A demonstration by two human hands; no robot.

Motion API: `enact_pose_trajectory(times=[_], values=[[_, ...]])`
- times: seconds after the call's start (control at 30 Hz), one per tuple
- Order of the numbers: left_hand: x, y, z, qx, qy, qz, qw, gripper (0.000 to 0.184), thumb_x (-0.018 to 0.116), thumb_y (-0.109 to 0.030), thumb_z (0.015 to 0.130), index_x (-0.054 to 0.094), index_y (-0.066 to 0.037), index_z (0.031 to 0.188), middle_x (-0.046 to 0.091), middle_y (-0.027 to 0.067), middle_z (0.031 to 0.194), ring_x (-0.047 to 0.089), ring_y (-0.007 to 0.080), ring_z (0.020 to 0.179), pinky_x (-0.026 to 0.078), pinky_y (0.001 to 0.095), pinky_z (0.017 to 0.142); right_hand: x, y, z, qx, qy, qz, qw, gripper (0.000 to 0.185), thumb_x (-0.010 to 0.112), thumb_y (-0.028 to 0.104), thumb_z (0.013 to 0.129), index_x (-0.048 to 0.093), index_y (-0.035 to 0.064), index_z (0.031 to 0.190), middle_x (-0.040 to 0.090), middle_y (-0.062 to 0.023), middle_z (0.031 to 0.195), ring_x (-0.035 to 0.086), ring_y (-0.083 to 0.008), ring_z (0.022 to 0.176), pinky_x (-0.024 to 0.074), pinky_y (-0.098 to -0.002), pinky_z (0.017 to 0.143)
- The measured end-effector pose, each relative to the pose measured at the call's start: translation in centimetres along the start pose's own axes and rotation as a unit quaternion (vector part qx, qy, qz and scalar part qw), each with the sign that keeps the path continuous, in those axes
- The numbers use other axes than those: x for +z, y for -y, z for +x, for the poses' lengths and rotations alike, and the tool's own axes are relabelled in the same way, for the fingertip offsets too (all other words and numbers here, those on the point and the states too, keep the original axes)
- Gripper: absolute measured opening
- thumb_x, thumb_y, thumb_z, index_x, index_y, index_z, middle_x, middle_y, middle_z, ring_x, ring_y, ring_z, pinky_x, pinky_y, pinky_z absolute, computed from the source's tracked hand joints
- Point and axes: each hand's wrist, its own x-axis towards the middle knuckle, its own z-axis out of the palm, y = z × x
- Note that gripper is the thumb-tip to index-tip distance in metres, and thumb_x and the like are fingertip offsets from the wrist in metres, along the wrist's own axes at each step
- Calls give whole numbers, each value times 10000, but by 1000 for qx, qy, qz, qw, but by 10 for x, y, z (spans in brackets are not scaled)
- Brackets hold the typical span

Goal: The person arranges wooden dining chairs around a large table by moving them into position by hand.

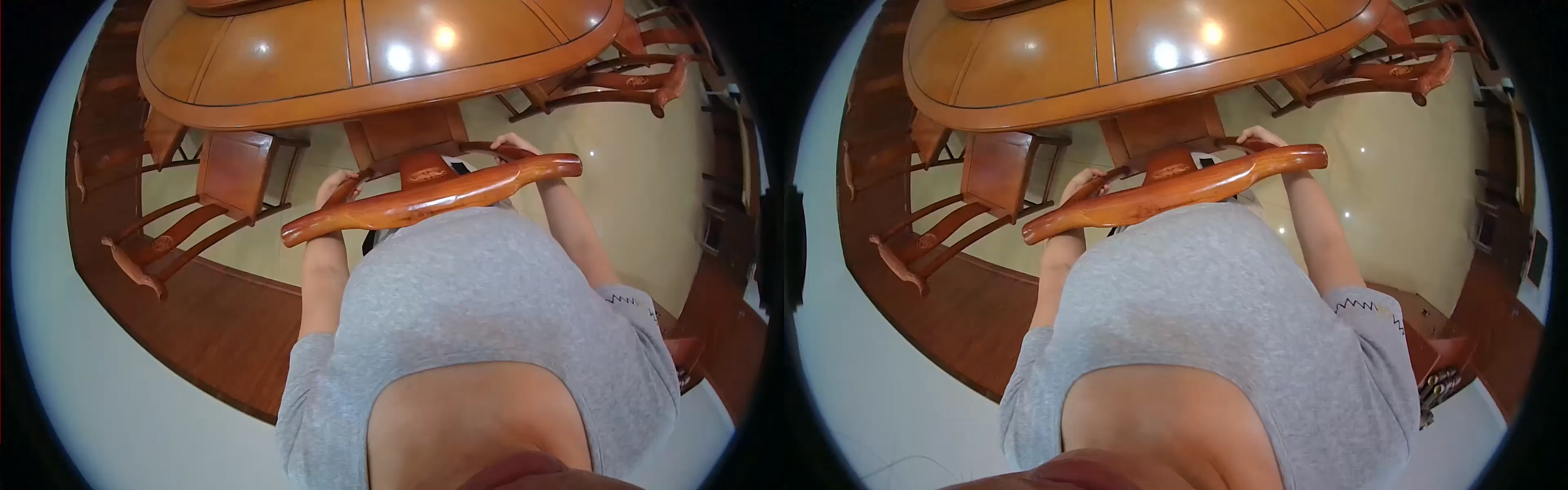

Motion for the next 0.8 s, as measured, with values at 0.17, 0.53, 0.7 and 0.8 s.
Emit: enact_pose_trajectory(times=[0.17, 0.53, 0.7, 0.8], values=[[9, 5, -8, 4, -38, -12, 999, 188, 572, -228, 826, 612, -50, 870, 602, 74, 796, 614, 153, 624, 484, 207, 575, 7, 13, -7, 115, -54, -47, 991, 222, 517, 209, 907, 508, 99, 1100, 539, -50, 816, 539, -123, 718, 446, -225, 664], [5, 0, -3, -57, -104, 60, 991, 304, 450, -319, 893, 593, -55, 941, 625, 75, 754, 594, 135, 627, 466, 240, 569, 18, 45, 11, 299, -130, 36, 945, 145, 512, 191, 893, 579, 157, 1017, 532, 9, 843, 486, -71, 706, 386, -182, 613], [-13, 12, 10, -101, -133, 82, 983, 310, 446, -322, 899, 611, -61, 935, 623, 59, 763, 596, 140, 642, 475, 248, 577, 30, 56, 17, 273, -119, 33, 954, 171, 506, 180, 902, 587, 126, 1043, 549, -24, 860, 513, -84, 748, 402, -193, 641], [-17, 19, 1, 11, -138, 244, 960, 269, 515, -322, 860, 625, -101, 967, 626, 46, 802, 602, 146, 654, 489, 274, 575, 5, 18, 29, 404, -79, -19, 911, 213, 501, 198, 915, 556, 117, 1104, 558, -44, 899, 522, -92, 761, 420, -210, 700]])
